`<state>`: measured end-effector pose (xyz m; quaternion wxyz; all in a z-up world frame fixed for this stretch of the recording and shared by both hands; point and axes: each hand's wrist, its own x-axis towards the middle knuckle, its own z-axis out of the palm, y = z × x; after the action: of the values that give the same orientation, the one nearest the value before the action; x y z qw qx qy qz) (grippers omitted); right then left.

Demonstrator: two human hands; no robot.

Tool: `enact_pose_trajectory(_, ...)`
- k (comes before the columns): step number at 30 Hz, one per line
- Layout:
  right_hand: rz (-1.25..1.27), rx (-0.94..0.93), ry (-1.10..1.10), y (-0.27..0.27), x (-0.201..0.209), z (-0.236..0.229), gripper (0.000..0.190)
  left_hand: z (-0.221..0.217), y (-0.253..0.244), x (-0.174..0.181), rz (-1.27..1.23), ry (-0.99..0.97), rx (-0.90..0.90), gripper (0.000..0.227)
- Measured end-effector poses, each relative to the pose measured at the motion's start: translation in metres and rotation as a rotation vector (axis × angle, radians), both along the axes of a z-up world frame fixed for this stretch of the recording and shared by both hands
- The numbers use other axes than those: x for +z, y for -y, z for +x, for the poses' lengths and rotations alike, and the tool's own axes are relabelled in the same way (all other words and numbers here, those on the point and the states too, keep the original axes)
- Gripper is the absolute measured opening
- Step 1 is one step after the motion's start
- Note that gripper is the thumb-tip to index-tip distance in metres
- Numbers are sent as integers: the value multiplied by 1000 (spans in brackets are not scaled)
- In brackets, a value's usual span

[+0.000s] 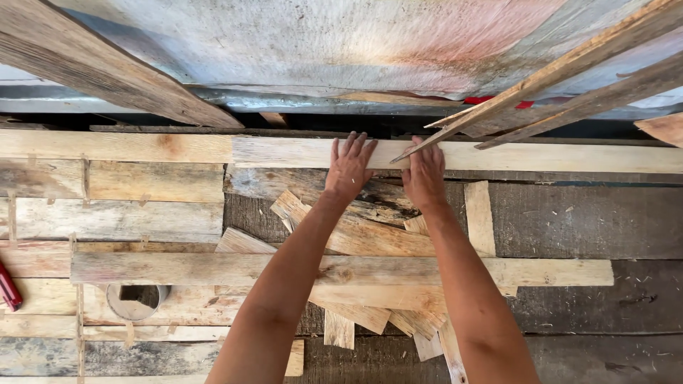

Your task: Sort and arrange wooden slats and scrap pieces on a workshop bench.

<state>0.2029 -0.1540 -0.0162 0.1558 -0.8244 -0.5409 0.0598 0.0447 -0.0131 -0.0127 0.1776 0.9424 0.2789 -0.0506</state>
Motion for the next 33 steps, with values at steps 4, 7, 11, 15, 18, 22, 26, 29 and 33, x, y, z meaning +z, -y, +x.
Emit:
enact_pose_trajectory(4, 2, -4, 11, 7, 0, 8, 67, -18, -12, 8, -8, -85, 17, 80)
enact_pose_trajectory(7, -7, -35, 6, 10, 9, 10, 79, -22, -16, 5, 16, -107, 26, 79)
enact_pose_trajectory(11, -36, -96, -17, 14, 7, 15, 82, -16, -12, -1, 28, -89, 17, 78)
enact_pose_trajectory(15, -57, -127, -74, 13, 10, 18, 92, -5, -5, -6, 15, -33, 17, 78)
enact_pose_trajectory(18, -63, -112, -57, 14, 10, 17, 92, -1, -4, -6, 2, -27, 24, 77)
enact_pose_trajectory(22, -43, -122, -95, 12, 10, 16, 89, 0, -7, -5, 4, -24, 31, 77)
enact_pose_trajectory(26, -27, -92, -83, 13, 6, 17, 68, 2, -10, -7, 10, -23, 30, 77)
enact_pose_trajectory(29, -35, -96, -80, 11, 3, 18, 64, 7, -9, -10, 10, -25, 32, 77)
enact_pose_trajectory(33, -25, -112, -116, 9, 6, 16, 64, 9, -7, -4, 11, -26, 49, 76)
